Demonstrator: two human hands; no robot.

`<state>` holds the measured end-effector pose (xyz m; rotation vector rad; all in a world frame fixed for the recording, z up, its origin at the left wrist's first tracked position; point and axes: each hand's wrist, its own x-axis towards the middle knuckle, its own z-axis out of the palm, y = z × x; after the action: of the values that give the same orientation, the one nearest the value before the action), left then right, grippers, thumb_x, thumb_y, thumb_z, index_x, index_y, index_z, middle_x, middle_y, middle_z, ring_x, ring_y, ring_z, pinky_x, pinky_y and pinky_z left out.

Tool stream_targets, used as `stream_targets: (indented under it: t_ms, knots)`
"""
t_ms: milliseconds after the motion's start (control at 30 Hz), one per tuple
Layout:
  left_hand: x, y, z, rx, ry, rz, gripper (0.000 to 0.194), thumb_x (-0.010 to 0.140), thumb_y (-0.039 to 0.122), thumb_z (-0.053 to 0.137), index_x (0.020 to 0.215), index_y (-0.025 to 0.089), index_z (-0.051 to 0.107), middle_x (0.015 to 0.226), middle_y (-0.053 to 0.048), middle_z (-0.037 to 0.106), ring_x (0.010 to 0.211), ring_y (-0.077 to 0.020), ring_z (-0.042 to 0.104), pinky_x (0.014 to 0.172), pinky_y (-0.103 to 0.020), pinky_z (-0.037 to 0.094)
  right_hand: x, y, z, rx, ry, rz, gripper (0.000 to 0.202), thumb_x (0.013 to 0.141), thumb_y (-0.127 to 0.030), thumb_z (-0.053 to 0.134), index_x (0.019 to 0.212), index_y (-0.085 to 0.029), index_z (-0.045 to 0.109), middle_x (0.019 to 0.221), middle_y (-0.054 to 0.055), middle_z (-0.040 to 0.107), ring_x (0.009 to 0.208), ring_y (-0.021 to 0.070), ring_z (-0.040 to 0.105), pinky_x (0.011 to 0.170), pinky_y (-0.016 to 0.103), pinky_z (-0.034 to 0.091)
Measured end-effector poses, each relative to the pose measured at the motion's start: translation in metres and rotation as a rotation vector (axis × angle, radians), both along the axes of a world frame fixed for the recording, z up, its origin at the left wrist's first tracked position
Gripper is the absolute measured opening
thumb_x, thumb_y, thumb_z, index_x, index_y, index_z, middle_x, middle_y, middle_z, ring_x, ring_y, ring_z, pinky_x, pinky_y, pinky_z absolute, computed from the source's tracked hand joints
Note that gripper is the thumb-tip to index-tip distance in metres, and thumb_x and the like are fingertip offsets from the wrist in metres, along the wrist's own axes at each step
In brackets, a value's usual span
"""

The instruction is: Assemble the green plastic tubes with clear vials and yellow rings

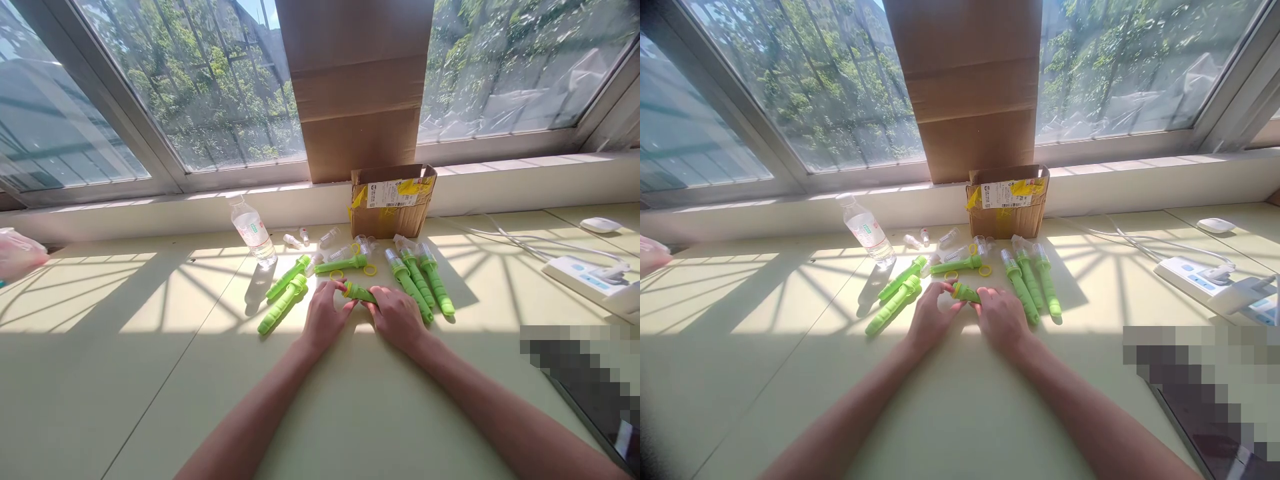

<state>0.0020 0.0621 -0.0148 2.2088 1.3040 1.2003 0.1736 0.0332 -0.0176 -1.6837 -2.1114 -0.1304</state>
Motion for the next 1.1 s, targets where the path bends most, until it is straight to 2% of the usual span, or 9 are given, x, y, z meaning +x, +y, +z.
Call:
stream_targets:
  t_ms: [600,833,967,1100]
  knots:
    - [0.0004,-0.0007,0.0016,0.016,0.001,0.005,0.016,0.079,0.027,0.062,0.089,0.021,0.050,0.103,-0.006,0.063,0.105,-0.0213,0.059,0.086,-0.039,0.048,-0.0026,-0.0011,0.0035,-0.002,0.006,-0.017,0.018,0.090,-0.030,0.045,0.094,-0.017,0.058,0.082,0.004,0.066,0.077,0.0182,0.057,0.060,0.028,0.028]
    - [0.0000,-0.0004,0.0009,0.007,-0.039,0.013,0.015,0.081,0.029,0.060,0.090,0.022,0.051,0.103,-0.006,0.064,0.104,-0.0206,0.059,0.084,-0.038,0.048,-0.0025,0.0002,0.0022,-0.007,0.055,-0.050,0.019,0.086,-0.026,0.052,0.103,-0.018,0.054,0.093,0.004,0.066,0.077,0.0170,0.058,0.058,0.027,0.029]
    - [0.0004,-0.0004,0.0030,0.001,-0.053,0.048,0.015,0.080,0.030,0.060,0.089,0.022,0.051,0.100,-0.005,0.066,0.100,-0.0205,0.060,0.082,-0.038,0.048,-0.0024,-0.0011,0.0045,-0.014,0.080,-0.072,0.015,0.085,-0.022,0.053,0.099,-0.019,0.055,0.097,0.005,0.065,0.080,0.0163,0.059,0.059,0.027,0.030]
    - [0.0006,0.0005,0.0045,-0.010,-0.074,0.034,0.017,0.079,0.030,0.061,0.089,0.022,0.051,0.104,-0.006,0.066,0.100,-0.0214,0.061,0.082,-0.040,0.049,-0.0022,-0.0026,0.0050,-0.013,0.077,-0.047,0.013,0.087,-0.026,0.051,0.097,-0.018,0.056,0.095,0.005,0.065,0.079,0.0160,0.059,0.056,0.026,0.028]
